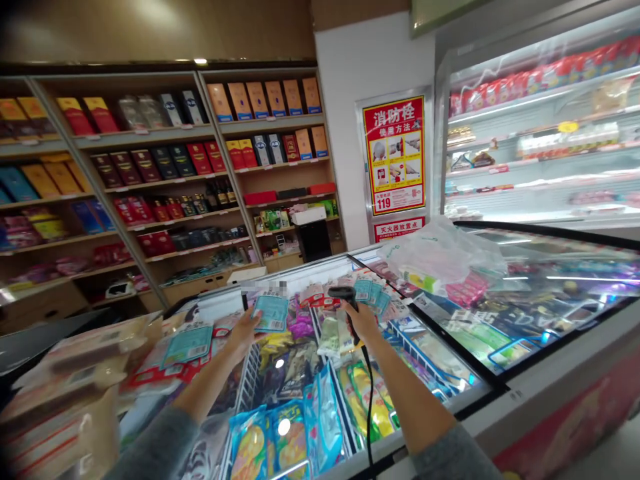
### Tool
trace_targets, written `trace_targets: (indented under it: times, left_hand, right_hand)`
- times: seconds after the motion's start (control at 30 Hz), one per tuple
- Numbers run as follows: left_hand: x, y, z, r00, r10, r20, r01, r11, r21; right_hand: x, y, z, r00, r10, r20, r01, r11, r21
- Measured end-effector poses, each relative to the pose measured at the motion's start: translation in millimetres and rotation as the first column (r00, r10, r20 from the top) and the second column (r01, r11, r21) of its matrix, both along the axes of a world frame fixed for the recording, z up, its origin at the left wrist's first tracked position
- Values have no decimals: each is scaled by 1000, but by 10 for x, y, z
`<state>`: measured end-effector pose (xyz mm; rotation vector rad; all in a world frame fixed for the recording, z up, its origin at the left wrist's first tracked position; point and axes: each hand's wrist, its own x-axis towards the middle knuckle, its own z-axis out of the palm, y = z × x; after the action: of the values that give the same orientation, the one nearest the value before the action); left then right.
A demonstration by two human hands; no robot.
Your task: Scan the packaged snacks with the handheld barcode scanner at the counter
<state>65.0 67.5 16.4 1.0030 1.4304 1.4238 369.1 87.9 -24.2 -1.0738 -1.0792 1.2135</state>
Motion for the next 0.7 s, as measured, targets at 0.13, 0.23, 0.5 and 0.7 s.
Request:
trace_targets:
  times: [0.13, 0.23, 0.5, 0.7]
  left_hand:
    - [-595, -411, -77, 970, 120, 212, -150, 980, 133]
    - [-795, -572, -192, 929, 224, 293, -279, 947, 161]
    - [-918, -702, -497, 930, 234, 282, -318, 898, 305]
    - [-929, -691, -552, 921, 238, 309, -332, 895, 299]
  right_hand:
    - [-572, -144, 43, 995, 102, -1, -102, 995, -7]
    - [-1132, -307, 84, 973, 231, -10, -231, 973, 0]
    - [-1971, -853, 84, 866, 500, 14, -500, 866, -9]
    - [-1911, -1034, -21, 832, 554, -30, -554, 832, -23]
